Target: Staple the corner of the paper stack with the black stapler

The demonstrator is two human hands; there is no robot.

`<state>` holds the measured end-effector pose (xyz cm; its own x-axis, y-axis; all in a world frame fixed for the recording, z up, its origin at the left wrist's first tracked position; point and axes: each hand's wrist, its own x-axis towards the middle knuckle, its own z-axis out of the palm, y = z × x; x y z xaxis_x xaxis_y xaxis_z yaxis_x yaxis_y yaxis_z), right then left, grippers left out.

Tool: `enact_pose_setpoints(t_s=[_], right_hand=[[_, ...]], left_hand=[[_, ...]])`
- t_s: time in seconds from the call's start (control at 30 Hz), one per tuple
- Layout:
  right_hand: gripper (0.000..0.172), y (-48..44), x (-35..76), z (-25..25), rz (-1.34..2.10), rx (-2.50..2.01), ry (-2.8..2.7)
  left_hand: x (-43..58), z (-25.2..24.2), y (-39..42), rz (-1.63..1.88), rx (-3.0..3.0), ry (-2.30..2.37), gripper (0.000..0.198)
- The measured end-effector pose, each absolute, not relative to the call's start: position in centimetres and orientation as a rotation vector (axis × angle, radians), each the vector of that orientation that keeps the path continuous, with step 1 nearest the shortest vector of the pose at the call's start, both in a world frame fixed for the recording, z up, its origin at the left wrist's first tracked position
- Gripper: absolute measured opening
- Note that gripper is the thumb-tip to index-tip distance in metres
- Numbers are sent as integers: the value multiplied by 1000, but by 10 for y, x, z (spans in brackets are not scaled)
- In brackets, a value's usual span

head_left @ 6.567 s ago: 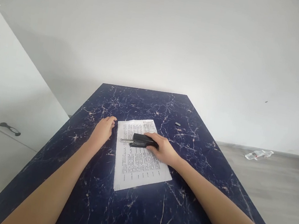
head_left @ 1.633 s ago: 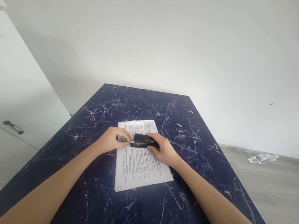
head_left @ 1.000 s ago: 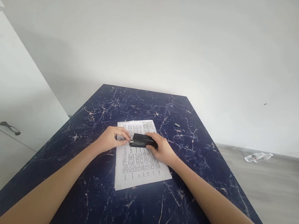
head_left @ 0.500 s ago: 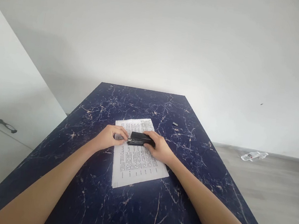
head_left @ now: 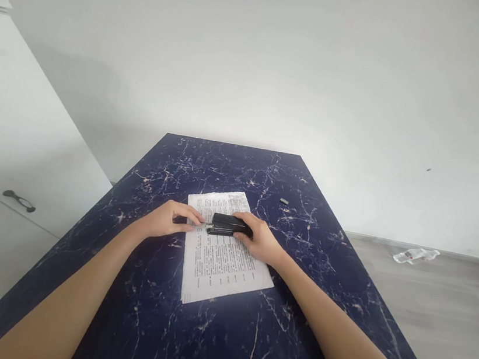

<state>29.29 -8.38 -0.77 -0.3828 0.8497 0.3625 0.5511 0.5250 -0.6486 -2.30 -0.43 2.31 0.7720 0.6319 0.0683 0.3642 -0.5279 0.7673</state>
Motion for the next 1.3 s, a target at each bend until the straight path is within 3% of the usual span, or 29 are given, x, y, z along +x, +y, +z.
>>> enact_pose_setpoints(t_s=[0.13,0.3,0.47,0.7,0.8,0.9,1.0,1.1,1.3], right_hand=[[39,-85,292,-7,577,-1120,-2085],[30,-92,286,0,630,-990,-2053],[27,-98,279,5,655,-1032,-1978],[24,-101,276,9,570,-930,-2097],[24,-96,283,9,487,-1061,-1990],[26,-87,301,5,344,-1330,-1765],[26,-79,325,1,186,-1563,-1556],[27,-74,342,-2,119,-1673,-1474],[29,-69,355,-4,180,-1694,-1537]], left_hand=[[-19,15,0,466,2108,794,23],[10,5,-11,731,2199,619,40],[19,11,-23,964,2273,618,38],[20,8,-21,828,2470,473,37],[21,7,-17,887,2468,808,44],[17,3,-14,1004,2369,1432,47],[14,-8,-14,872,2336,1848,56],[16,-19,-16,726,2359,1868,47],[23,-23,-16,888,2294,1548,10]])
